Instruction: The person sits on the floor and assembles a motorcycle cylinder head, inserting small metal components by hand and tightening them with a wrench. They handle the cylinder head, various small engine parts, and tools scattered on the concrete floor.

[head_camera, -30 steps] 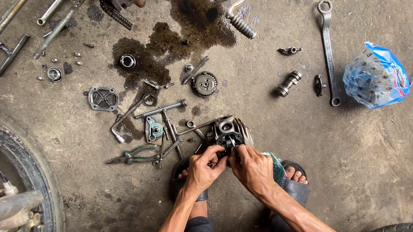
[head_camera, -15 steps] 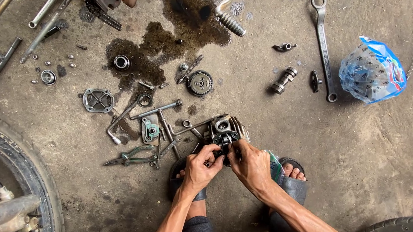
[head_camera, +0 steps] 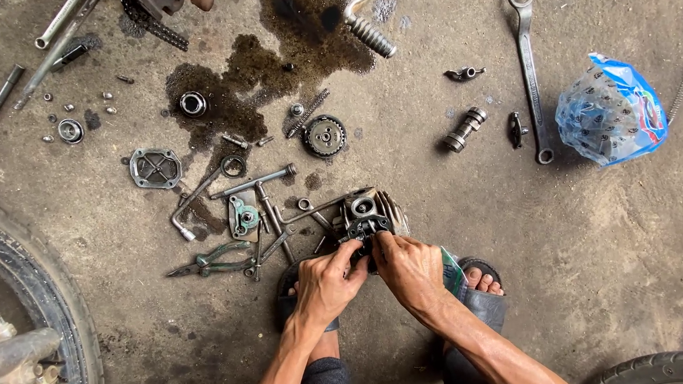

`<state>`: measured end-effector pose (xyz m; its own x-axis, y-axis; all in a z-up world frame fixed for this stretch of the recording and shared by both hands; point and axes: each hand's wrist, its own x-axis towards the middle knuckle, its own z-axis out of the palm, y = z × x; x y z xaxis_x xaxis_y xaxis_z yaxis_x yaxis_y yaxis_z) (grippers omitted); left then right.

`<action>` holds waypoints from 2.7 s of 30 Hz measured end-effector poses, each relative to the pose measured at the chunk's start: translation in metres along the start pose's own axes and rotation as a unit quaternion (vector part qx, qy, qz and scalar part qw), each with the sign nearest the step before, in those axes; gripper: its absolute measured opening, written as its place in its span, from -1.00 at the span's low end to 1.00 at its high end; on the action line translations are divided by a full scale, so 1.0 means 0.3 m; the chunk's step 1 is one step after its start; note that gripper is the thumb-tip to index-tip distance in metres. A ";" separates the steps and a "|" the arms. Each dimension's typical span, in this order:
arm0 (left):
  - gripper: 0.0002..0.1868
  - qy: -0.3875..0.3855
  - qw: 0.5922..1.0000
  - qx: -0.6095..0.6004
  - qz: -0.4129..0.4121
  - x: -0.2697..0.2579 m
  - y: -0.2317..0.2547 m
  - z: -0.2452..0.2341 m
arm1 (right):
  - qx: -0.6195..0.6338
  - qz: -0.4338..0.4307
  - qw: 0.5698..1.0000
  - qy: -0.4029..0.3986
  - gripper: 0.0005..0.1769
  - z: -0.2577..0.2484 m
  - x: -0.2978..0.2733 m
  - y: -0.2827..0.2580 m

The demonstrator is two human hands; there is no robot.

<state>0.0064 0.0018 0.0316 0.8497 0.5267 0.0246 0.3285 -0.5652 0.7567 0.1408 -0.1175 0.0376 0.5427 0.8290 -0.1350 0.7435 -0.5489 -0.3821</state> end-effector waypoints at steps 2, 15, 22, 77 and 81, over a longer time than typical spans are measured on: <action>-0.77 -0.004 1.000 0.024 -0.006 0.012 0.035 -0.016 | -0.002 -0.002 1.000 -0.002 -0.82 -0.004 0.004 -0.001; -0.87 0.031 0.992 0.085 -0.090 0.041 0.100 0.046 | 0.016 0.018 1.000 0.013 -0.85 0.006 -0.006 0.013; -0.92 0.075 0.988 0.103 -0.093 0.022 0.074 0.099 | 0.027 0.024 0.999 0.013 -0.88 0.025 -0.017 0.025; -0.78 0.093 0.947 -0.177 -0.249 -0.059 -0.004 -0.059 | -0.033 0.039 0.996 -0.073 -0.74 0.048 -0.027 0.034; -0.83 0.128 0.893 -0.301 -0.309 -0.037 -0.075 -0.021 | -0.029 0.038 0.996 -0.078 -0.75 0.040 -0.021 0.029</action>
<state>-0.0132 0.0127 0.0183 0.4349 0.7915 -0.4295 0.3557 0.2872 0.8894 0.1390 -0.1263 0.0242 0.5337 0.7890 -0.3043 0.7268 -0.6119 -0.3118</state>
